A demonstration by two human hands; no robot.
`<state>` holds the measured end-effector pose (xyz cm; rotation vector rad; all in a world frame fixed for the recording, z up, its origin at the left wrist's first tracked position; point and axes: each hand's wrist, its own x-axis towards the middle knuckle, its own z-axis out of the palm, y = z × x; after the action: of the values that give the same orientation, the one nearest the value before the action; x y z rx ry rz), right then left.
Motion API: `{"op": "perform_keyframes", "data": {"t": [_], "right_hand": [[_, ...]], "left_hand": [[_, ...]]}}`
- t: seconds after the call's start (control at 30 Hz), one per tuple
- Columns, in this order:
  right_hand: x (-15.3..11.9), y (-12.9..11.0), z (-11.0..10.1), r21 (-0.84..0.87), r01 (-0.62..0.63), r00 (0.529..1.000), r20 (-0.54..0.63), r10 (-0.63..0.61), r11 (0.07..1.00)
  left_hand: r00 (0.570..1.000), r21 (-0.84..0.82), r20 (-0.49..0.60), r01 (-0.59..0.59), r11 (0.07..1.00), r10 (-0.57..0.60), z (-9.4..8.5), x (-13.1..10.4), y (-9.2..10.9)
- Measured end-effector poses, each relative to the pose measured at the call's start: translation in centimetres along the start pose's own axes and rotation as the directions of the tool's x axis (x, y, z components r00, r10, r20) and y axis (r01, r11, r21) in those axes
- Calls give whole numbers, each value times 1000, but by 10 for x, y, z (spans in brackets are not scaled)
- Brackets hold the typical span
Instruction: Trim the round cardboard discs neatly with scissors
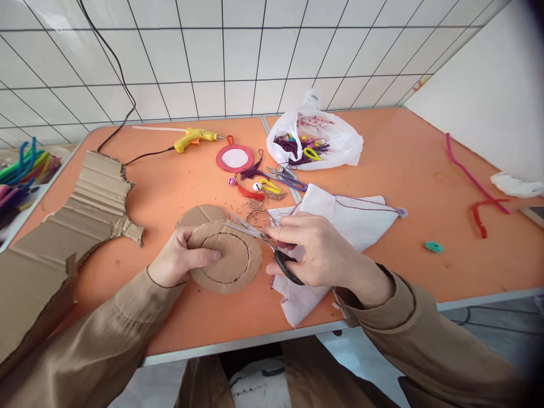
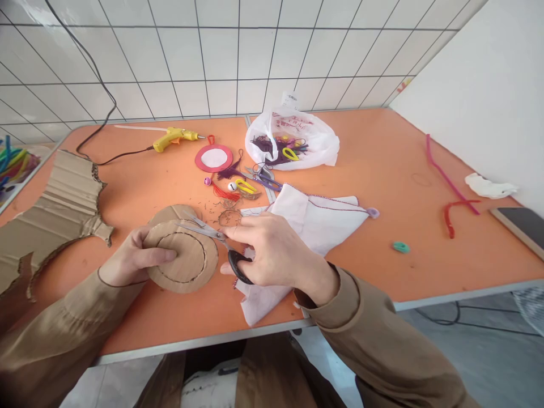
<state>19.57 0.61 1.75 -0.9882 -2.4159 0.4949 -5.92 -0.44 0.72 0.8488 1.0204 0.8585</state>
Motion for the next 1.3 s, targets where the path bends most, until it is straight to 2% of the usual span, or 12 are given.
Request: {"op": "perform_keyframes", "data": {"t": [0.5, 0.7, 0.83, 1.0, 1.13, 1.2, 1.27, 1.3], "right_hand": [[0, 1, -1, 35, 31, 999, 9, -32, 999], [1, 2, 1, 105, -10, 1000, 4, 10, 994], [4, 2, -1, 216, -61, 998, -7, 64, 975], [4, 1, 3, 422, -181, 983, 55, 174, 888], [6, 0, 13, 694, -210, 970, 59, 237, 689], [8, -2, 17, 770, -227, 958, 67, 279, 596], [10, -4, 19, 777, -244, 955, 91, 281, 581], [11, -4, 20, 739, -246, 959, 90, 270, 627]], "left_hand": [[998, -49, 64, 24, 998, -21, -4, 3, -4], [1000, -35, 7, -8, 999, 8, 3, -6, 4], [1000, -51, -6, -27, 998, 27, 5, -9, 10], [997, -8, -22, -75, 997, 75, 2, -6, 6], [991, 31, -32, -125, 992, 126, 6, -2, -1], [991, 33, -8, -137, 990, 137, 10, -1, -4], [990, 40, 34, -141, 989, 140, 12, 0, -6], [988, 42, 52, -147, 988, 145, 12, 0, -7]]}}
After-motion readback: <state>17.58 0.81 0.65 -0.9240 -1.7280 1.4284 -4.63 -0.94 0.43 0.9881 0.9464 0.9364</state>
